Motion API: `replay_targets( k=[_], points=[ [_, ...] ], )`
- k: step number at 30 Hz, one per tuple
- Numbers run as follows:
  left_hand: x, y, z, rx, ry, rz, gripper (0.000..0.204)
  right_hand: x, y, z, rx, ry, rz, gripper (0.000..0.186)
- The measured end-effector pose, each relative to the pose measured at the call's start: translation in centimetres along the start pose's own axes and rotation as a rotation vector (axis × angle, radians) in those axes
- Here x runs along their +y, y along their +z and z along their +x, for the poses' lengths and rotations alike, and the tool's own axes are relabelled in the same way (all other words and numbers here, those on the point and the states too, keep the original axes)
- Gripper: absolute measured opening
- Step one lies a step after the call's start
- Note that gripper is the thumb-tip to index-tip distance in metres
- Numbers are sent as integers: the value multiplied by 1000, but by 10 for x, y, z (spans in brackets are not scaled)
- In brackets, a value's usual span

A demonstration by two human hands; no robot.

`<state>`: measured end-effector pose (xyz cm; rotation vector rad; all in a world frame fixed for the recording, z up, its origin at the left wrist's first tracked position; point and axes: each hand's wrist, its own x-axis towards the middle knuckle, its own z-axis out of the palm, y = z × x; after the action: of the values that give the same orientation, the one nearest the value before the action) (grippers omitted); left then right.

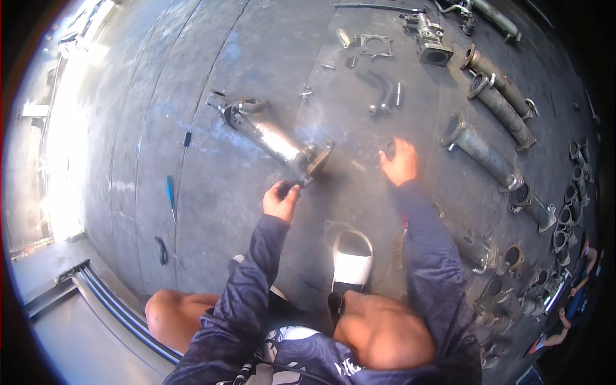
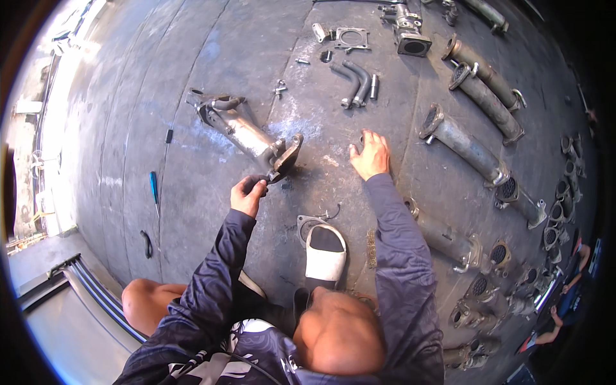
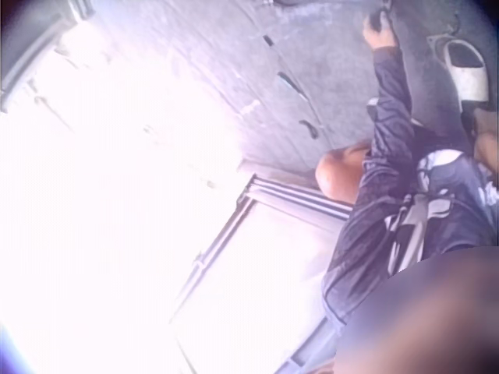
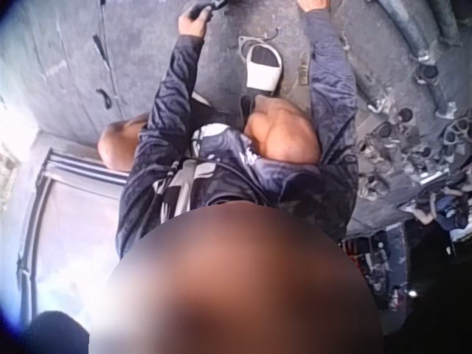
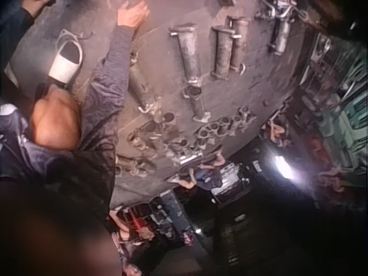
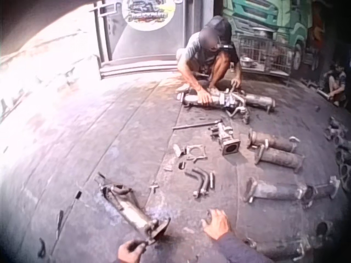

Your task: Assembling or repairing components of a car exhaust system on the floor of a garage.

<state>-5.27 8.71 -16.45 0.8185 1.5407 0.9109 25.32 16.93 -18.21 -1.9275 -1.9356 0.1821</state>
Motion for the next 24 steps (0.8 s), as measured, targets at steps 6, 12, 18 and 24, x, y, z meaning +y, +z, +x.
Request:
replay_targets(
  k=[6,12,18,24],
  points=[
    [16,6,-5,100,223,436,74,-94,-11,-25,-360,-150,527,56],
    [24,7,19,65,481,859,89,-112,11,3,-255,-237,404,70],
    [32,19,22,68,352,768,79,-77,-4,2,-400,-107,459,55],
    [35,30,25,93,178,657,77,-32,-119,-21,-660,17,302,43]
  ],
)
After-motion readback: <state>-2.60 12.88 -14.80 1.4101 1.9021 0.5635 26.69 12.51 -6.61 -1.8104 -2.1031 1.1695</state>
